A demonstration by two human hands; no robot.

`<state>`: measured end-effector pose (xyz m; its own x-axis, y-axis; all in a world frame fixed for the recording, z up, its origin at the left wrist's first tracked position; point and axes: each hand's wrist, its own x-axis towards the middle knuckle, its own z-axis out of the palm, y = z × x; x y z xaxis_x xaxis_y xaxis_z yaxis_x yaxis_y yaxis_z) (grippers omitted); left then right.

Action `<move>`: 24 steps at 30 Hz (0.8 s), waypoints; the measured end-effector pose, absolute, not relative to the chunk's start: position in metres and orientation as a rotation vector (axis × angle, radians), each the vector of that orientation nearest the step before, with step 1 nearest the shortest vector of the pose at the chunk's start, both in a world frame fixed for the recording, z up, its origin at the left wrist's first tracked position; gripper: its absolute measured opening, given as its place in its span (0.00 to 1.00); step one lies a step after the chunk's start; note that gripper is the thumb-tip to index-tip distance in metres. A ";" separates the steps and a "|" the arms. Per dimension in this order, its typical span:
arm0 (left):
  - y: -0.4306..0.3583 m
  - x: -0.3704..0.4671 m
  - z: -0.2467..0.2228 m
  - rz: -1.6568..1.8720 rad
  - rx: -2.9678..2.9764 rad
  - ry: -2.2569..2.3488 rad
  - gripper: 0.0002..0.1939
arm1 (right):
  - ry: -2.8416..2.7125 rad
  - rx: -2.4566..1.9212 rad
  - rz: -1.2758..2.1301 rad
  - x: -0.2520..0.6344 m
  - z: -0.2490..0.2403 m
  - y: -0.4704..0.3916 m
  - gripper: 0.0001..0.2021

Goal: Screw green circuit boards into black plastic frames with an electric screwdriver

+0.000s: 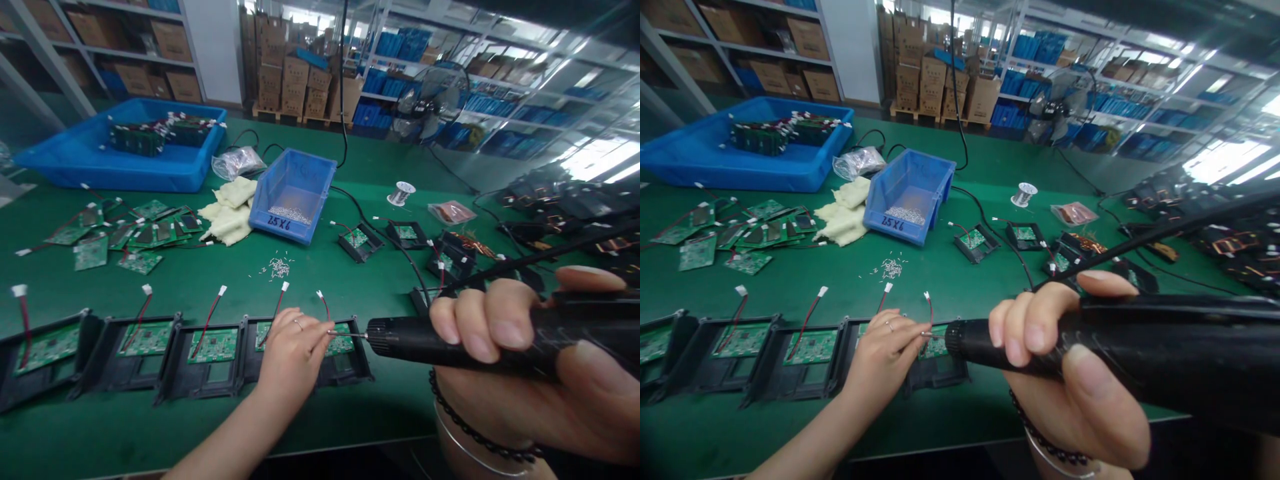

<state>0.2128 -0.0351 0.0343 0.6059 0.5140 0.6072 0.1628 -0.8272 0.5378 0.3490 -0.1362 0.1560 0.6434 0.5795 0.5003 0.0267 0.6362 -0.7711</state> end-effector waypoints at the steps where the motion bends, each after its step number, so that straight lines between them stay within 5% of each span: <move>1: -0.035 0.213 0.034 1.097 2.404 0.541 0.08 | -0.829 -0.830 0.355 0.349 0.156 -0.136 0.15; 19: -0.067 0.196 0.046 1.060 2.634 0.510 0.07 | -0.942 -0.832 0.360 0.334 0.144 -0.137 0.14; 24: -0.105 0.203 0.017 0.685 2.871 0.467 0.03 | -1.084 -0.887 0.418 0.331 0.128 -0.139 0.17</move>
